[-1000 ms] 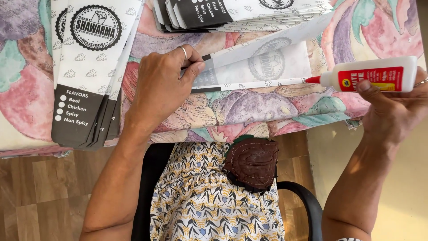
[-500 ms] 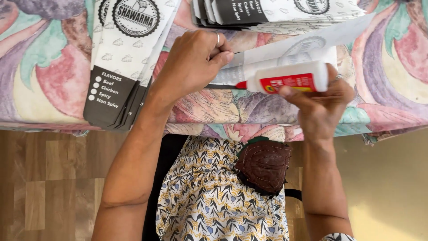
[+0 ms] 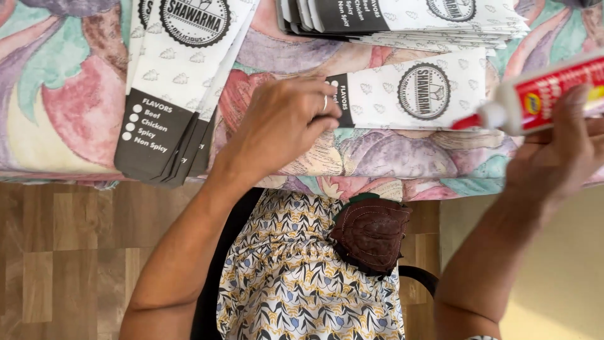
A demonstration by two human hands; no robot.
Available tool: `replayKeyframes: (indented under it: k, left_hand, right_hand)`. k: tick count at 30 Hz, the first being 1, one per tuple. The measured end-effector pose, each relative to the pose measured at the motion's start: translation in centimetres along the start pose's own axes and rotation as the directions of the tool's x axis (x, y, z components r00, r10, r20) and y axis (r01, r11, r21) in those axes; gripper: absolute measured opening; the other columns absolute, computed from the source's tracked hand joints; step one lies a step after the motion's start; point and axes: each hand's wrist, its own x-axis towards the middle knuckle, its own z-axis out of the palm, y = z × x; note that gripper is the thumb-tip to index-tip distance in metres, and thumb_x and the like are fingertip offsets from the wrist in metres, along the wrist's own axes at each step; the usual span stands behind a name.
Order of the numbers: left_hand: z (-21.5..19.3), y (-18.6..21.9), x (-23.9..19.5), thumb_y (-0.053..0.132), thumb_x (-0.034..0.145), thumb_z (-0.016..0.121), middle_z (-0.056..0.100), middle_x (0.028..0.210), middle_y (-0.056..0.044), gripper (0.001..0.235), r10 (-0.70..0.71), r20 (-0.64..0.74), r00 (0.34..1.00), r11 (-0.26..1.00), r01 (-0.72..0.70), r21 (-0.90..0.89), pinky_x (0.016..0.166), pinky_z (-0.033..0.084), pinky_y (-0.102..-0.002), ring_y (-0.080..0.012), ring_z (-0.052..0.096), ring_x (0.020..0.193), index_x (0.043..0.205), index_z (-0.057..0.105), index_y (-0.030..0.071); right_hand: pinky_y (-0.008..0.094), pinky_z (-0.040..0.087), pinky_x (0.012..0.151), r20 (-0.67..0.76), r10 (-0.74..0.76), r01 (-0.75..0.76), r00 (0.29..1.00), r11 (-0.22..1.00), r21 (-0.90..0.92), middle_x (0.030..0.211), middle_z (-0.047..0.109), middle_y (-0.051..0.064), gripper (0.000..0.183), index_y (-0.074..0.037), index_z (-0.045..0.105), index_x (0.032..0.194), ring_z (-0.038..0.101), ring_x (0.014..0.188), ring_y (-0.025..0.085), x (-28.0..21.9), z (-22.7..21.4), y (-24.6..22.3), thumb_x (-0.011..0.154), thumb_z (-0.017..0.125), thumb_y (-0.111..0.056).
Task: The person repeatedly applies glue to the edge of a printed paper wrapper, folds it over, and presses it flat to form a sealed wrapper. They handle multiple wrappers one at a time, stacking completed units on the table.
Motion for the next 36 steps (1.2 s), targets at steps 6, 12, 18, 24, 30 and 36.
replayKeyframes:
  k: [6,12,18,24,30,36]
  left_hand:
    - [1.9,-0.7,-1.6,0.015,0.089,0.083,0.075,0.121,-0.014,0.012,0.142,-0.115,0.983,0.981,-0.124,0.151,0.094,0.059,-0.040,-0.0312,0.068,0.119,0.100,0.080,0.012]
    - [1.5,-0.3,-1.4,0.009,0.088,0.085,0.075,0.117,-0.019,0.015,0.228,-0.104,0.968,0.959,-0.204,0.197,0.101,0.057,-0.047,-0.0399,0.067,0.119,0.102,0.079,0.006]
    - [0.2,-0.8,-1.5,0.010,0.086,0.087,0.077,0.116,-0.017,0.020,0.215,-0.105,0.971,0.956,-0.187,0.228,0.107,0.051,-0.045,-0.0342,0.060,0.125,0.103,0.079,0.003]
    - [0.1,-0.6,-1.6,0.010,0.087,0.088,0.078,0.111,-0.013,0.021,0.226,-0.137,0.964,0.950,-0.187,0.250,0.098,0.054,-0.043,-0.0277,0.062,0.112,0.104,0.079,0.002]
    - [-0.2,-0.3,-1.6,0.006,0.088,0.088,0.079,0.108,-0.014,0.016,0.261,-0.177,0.949,0.947,-0.215,0.241,0.081,0.056,-0.041,-0.0273,0.063,0.101,0.100,0.079,-0.001]
    - [-0.2,0.0,-2.0,0.007,0.091,0.086,0.078,0.109,-0.011,0.011,0.249,-0.207,0.946,0.942,-0.187,0.279,0.075,0.059,-0.038,-0.0270,0.065,0.104,0.097,0.080,0.001]
  right_hand:
    - [0.024,0.060,0.070,0.152,0.133,0.039,0.979,0.612,-0.790,0.120,0.072,0.013,0.041,-0.003,0.055,0.153,0.073,0.097,0.017,2.3,-2.2,-2.5,0.123,0.077,-0.020]
    - [0.049,0.060,0.089,0.808,-0.197,0.807,0.555,0.364,-0.465,0.130,0.072,0.031,0.008,0.014,0.081,0.112,0.070,0.113,0.042,0.3,0.8,-3.7,0.111,0.084,0.021]
    - [0.053,0.062,0.103,0.942,-0.153,0.816,0.299,0.553,-0.169,0.113,0.073,0.030,0.013,0.016,0.074,0.107,0.071,0.114,0.049,-1.8,6.0,-4.9,0.094,0.077,0.014]
    - [0.051,0.064,0.095,0.920,-0.221,0.824,0.325,0.543,-0.161,0.106,0.074,0.029,0.008,0.017,0.072,0.101,0.074,0.107,0.048,-2.1,6.2,-4.4,0.095,0.077,0.018]
    - [0.050,0.064,0.088,0.911,-0.240,0.831,0.336,0.530,-0.167,0.098,0.073,0.029,0.007,0.017,0.071,0.095,0.074,0.097,0.047,-2.3,6.3,-4.2,0.095,0.077,0.020]
    - [0.048,0.062,0.086,0.921,-0.233,0.847,0.312,0.507,-0.159,0.097,0.072,0.028,0.009,0.017,0.069,0.094,0.073,0.094,0.045,-2.3,6.2,-4.0,0.095,0.077,0.021]
